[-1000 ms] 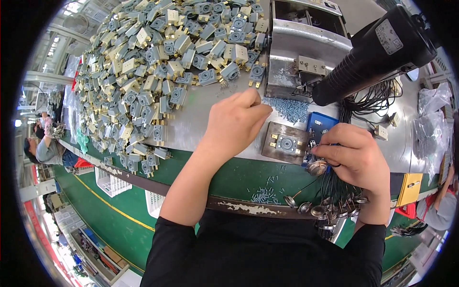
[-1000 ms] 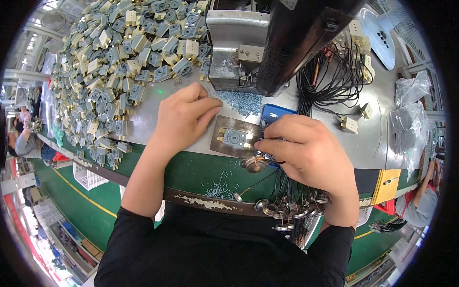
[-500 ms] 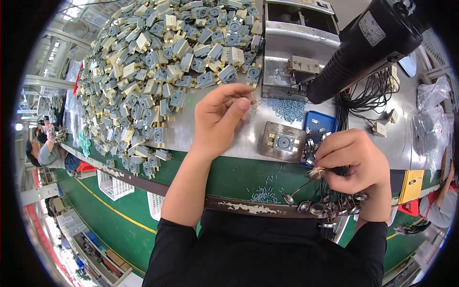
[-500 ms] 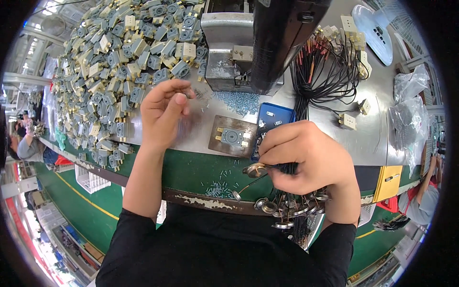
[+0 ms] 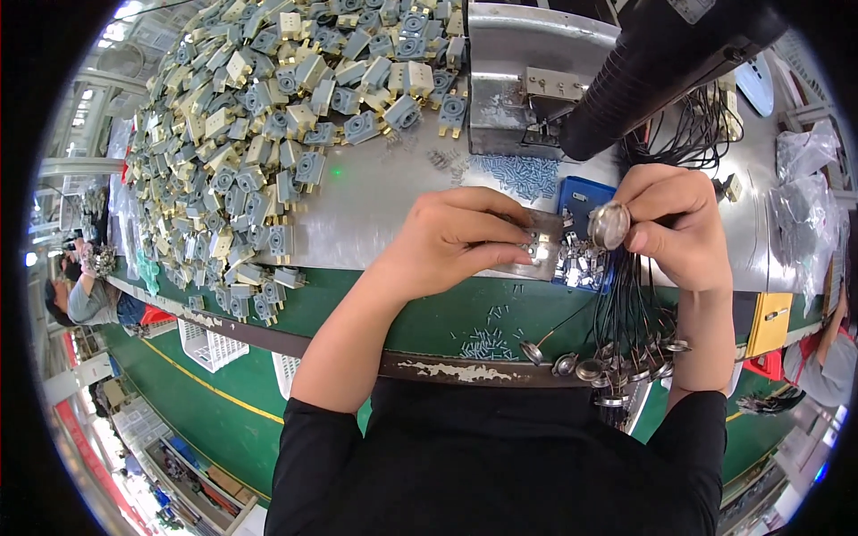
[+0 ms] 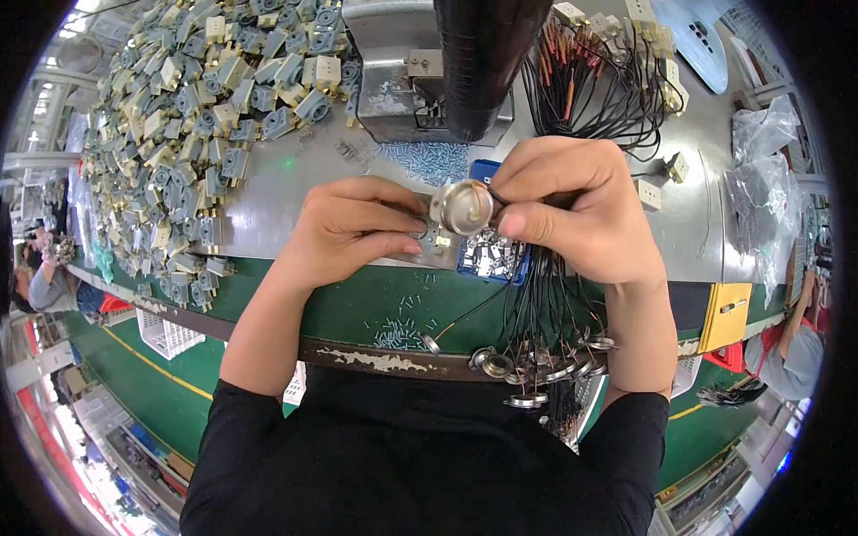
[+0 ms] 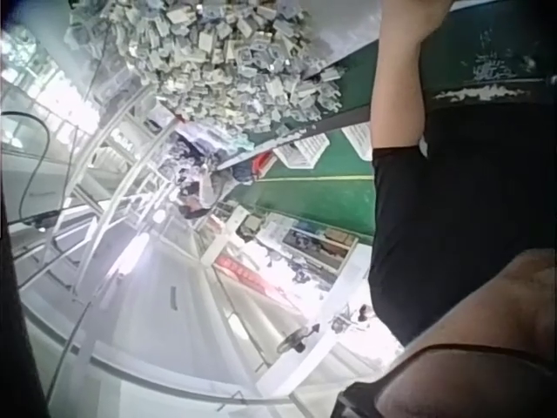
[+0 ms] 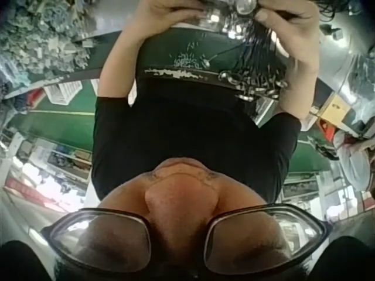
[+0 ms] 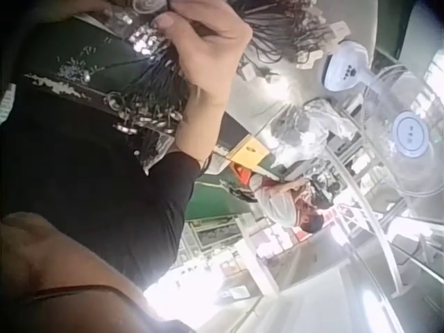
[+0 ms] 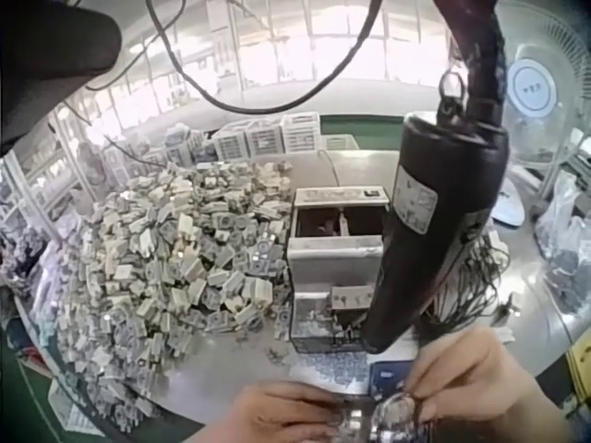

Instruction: Assembling electrical components by attaching wire harnesses to connectors using an electric screwdriver.

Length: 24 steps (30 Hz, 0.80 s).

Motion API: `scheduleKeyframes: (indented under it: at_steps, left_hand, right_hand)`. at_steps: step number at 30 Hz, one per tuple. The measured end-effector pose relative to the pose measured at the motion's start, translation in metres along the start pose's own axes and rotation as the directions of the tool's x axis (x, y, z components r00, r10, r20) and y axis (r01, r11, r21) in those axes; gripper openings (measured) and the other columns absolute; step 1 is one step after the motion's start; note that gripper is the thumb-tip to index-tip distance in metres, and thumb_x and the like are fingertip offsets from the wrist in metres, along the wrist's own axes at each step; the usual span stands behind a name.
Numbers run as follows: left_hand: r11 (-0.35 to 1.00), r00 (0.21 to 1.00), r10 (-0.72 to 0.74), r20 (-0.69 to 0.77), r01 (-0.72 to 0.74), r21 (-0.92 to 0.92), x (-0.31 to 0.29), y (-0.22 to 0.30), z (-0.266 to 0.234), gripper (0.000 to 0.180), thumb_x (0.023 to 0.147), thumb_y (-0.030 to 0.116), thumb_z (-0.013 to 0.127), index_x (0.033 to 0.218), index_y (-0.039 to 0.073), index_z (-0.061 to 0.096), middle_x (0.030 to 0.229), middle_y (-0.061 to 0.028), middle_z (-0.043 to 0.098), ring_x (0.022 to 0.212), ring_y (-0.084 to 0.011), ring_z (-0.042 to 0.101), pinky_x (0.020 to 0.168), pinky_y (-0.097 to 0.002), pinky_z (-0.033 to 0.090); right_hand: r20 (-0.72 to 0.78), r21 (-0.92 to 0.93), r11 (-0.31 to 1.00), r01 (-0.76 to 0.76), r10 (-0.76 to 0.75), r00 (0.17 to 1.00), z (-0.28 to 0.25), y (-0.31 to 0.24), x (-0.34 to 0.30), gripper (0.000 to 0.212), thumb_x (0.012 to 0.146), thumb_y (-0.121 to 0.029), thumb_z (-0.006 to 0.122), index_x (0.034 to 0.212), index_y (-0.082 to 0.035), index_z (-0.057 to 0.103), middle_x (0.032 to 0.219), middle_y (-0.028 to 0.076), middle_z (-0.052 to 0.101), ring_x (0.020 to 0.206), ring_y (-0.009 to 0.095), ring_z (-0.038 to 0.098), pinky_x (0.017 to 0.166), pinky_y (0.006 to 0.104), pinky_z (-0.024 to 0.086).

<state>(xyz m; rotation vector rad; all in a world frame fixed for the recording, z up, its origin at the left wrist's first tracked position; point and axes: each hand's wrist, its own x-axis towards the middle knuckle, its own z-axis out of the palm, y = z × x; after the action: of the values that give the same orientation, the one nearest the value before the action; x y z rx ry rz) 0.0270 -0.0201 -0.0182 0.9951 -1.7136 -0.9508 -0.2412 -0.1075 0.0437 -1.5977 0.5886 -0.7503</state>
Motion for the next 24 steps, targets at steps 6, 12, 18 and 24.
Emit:
scheduleKeyframes:
  at_steps: [6, 12, 18, 24]
  left_hand:
    - [0.991, 0.993, -0.109, 0.052, 0.105, 0.079, 0.001, 0.003, 0.0, 0.018, 0.081, 0.009, 0.086, 0.098, 0.003, 0.082, 0.104, -0.0105, 0.078, 0.089, -0.0231, 0.075, 0.079, -0.0331, 0.06]
    - [0.99, 0.987, -0.142, 0.075, 0.14, 0.036, -0.001, -0.001, -0.001, 0.019, 0.082, 0.009, 0.086, 0.1, 0.003, 0.082, 0.104, -0.011, 0.078, 0.092, -0.0242, 0.076, 0.08, -0.0347, 0.061]
    - [0.989, 0.992, -0.12, 0.036, 0.116, 0.091, -0.002, 0.001, -0.001, 0.021, 0.08, 0.003, 0.086, 0.1, 0.002, 0.082, 0.104, -0.0132, 0.078, 0.096, -0.0244, 0.076, 0.082, -0.0339, 0.061]
    - [0.994, 0.995, -0.098, 0.035, 0.096, 0.049, -0.003, -0.003, -0.001, 0.024, 0.079, 0.003, 0.086, 0.102, 0.003, 0.082, 0.105, -0.0129, 0.078, 0.095, -0.0246, 0.076, 0.082, -0.0344, 0.061]
  right_hand:
    - [0.043, -0.005, 0.993, -0.116, 0.116, 0.992, 0.003, -0.007, 0.001, 0.028, 0.087, -0.02, 0.083, 0.093, 0.007, 0.075, 0.096, 0.014, 0.071, 0.08, 0.018, 0.063, 0.071, 0.0307, 0.047]
    - [0.098, -0.256, 0.965, 0.052, -0.027, 0.995, 0.012, -0.009, 0.002, 0.016, 0.087, -0.001, 0.077, 0.1, 0.009, 0.075, 0.1, 0.015, 0.072, 0.088, 0.019, 0.067, 0.077, 0.0298, 0.051]
    - [-0.024, -0.025, 0.998, -0.058, 0.058, 0.998, 0.006, -0.011, 0.0, 0.013, 0.093, 0.001, 0.076, 0.104, 0.007, 0.077, 0.098, 0.01, 0.071, 0.087, 0.013, 0.065, 0.075, 0.0261, 0.051]
    - [-0.019, -0.024, 0.999, -0.033, 0.032, 0.999, 0.004, -0.008, 0.0, 0.014, 0.092, 0.001, 0.077, 0.105, 0.007, 0.076, 0.097, 0.007, 0.07, 0.084, 0.009, 0.063, 0.072, 0.0227, 0.049]
